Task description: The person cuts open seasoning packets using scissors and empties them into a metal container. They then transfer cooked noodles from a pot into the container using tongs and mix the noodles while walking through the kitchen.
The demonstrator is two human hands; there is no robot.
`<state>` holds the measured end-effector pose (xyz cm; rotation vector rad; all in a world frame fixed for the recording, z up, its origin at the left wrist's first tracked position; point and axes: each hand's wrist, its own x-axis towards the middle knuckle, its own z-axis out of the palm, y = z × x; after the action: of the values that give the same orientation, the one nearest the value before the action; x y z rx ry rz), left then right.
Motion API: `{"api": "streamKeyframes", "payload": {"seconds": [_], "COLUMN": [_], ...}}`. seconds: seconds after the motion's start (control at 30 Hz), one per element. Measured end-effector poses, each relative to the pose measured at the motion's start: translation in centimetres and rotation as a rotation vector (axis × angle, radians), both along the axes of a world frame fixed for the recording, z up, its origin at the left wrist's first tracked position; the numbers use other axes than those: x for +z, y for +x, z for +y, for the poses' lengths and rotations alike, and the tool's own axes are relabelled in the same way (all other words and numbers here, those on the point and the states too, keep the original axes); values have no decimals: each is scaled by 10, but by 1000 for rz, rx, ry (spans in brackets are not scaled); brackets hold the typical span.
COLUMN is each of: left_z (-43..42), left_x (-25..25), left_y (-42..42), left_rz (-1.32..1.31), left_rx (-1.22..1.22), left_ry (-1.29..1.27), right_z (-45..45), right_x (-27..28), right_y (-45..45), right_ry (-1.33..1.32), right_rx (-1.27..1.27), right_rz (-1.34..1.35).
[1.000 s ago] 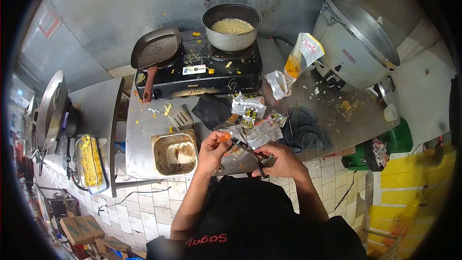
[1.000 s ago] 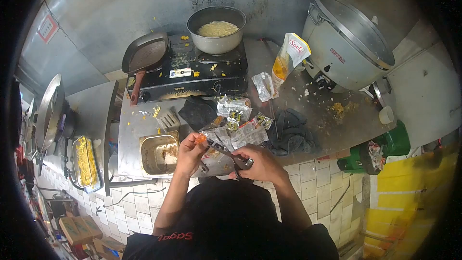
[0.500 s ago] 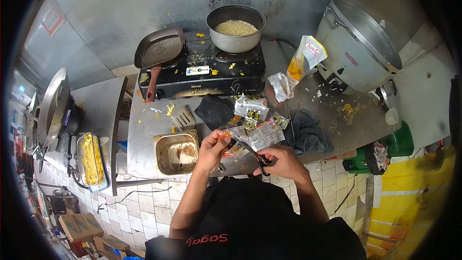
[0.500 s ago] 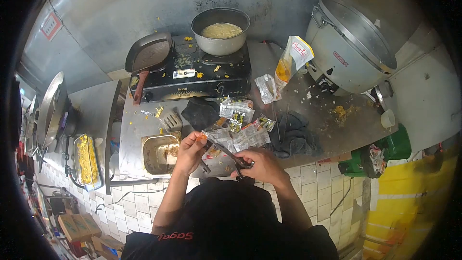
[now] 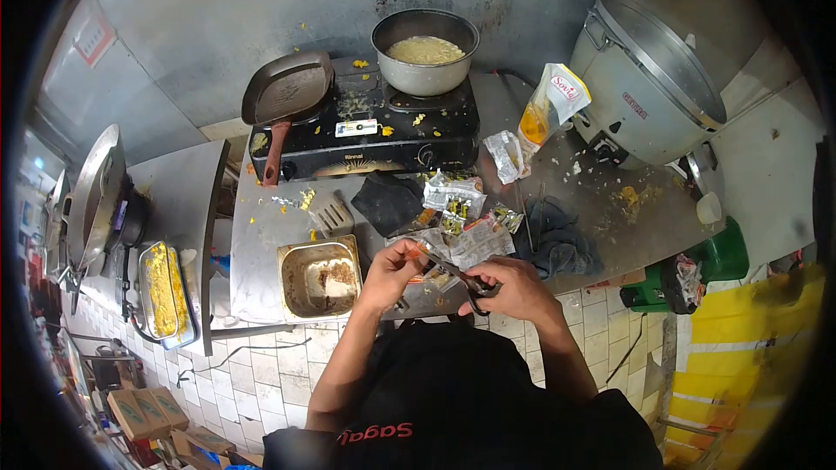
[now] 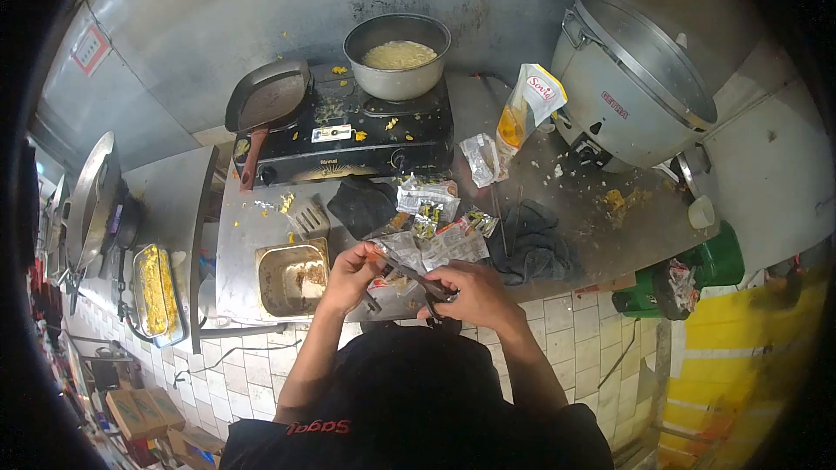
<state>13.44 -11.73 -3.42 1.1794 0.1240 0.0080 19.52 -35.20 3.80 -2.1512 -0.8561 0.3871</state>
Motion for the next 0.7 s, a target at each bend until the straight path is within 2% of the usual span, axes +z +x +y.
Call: {"api": "streamKeyframes", "payload": {"seconds": [0.33, 0.5, 0.7], "left_z": [-1, -4, -5], "left_x": [1, -1, -6], "left_y": [3, 5, 7], "left_rz": [17, -6, -6], "left_rx": [-53, -84, -90], "left_ry": [73, 126, 140], "right_z": [-1, -1, 1], "right_x": [11, 9, 6], "right_y": [3, 6, 6], "right_ry": [-55, -75, -64], "right_rx": [0, 40, 35], "right_rz": [-27, -172, -199]}}
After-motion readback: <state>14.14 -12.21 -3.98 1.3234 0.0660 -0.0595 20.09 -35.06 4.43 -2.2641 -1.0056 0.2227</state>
